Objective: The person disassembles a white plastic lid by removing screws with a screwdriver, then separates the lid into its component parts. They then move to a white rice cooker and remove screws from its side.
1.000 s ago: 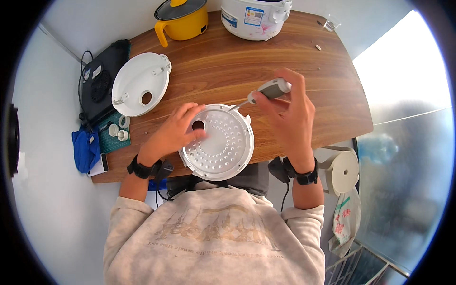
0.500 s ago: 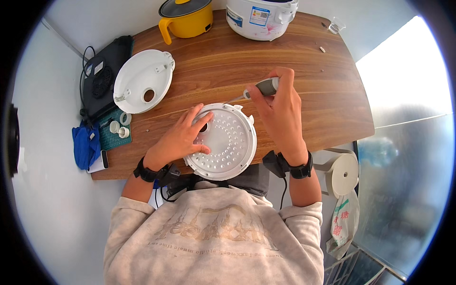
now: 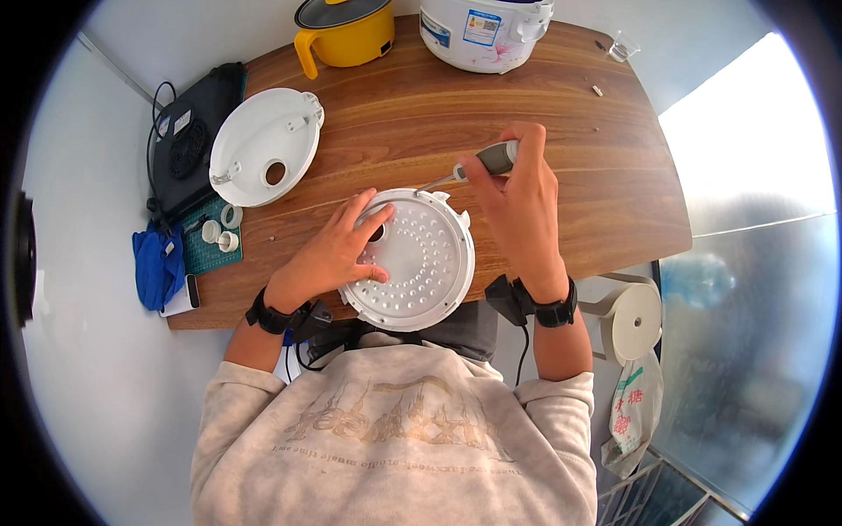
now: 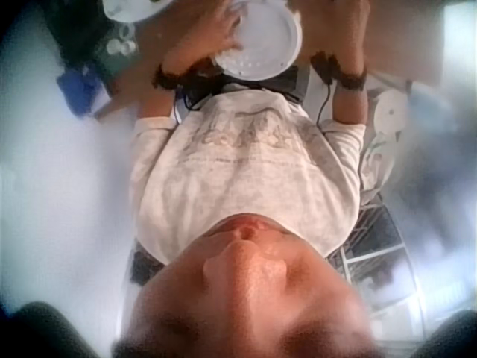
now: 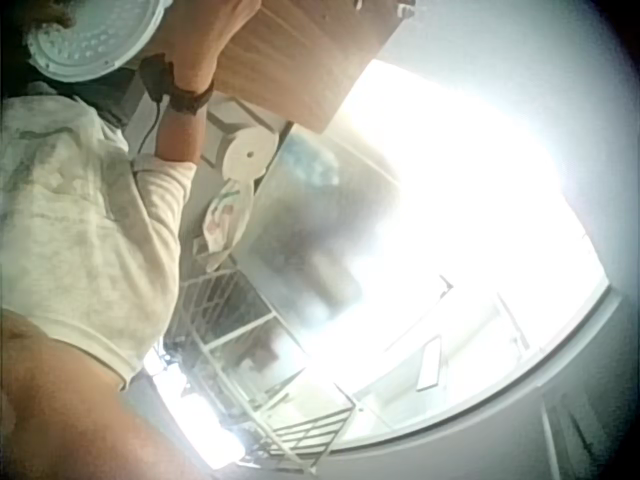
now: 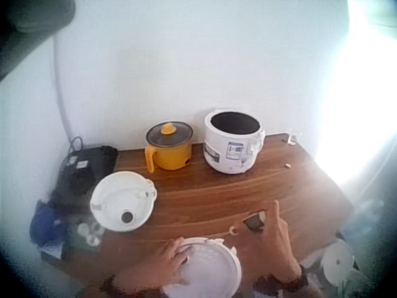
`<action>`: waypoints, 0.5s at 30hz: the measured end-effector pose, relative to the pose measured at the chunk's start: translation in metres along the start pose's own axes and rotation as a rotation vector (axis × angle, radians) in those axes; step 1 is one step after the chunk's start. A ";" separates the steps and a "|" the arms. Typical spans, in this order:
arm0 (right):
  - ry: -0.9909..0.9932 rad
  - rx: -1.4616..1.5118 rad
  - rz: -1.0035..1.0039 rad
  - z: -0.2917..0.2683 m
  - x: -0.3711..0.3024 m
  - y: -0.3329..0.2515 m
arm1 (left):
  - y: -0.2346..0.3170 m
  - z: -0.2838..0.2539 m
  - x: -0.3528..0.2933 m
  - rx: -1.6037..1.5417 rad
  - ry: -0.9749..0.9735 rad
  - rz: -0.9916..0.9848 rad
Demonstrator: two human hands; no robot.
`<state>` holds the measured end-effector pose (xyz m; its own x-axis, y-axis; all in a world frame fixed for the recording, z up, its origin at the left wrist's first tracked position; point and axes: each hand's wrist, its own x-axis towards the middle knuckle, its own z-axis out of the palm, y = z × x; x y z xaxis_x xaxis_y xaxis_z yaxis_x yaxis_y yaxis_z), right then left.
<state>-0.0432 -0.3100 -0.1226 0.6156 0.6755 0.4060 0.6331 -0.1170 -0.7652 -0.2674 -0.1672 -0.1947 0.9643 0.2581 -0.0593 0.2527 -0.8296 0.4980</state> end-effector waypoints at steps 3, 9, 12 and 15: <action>0.029 -0.004 0.012 -0.001 0.000 -0.001 | 0.000 0.000 0.000 -0.006 -0.006 -0.008; 0.042 -0.033 0.051 -0.009 0.006 -0.005 | -0.001 0.001 0.000 -0.015 -0.010 -0.010; 0.017 -0.025 0.059 -0.006 0.005 0.001 | 0.000 -0.001 0.000 -0.016 -0.017 -0.012; 0.000 0.000 0.062 -0.003 0.003 0.006 | 0.000 0.000 0.000 -0.016 -0.017 -0.011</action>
<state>-0.0360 -0.3109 -0.1249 0.6540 0.6666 0.3577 0.5933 -0.1587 -0.7892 -0.2671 -0.1672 -0.1942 0.9627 0.2585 -0.0800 0.2622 -0.8187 0.5108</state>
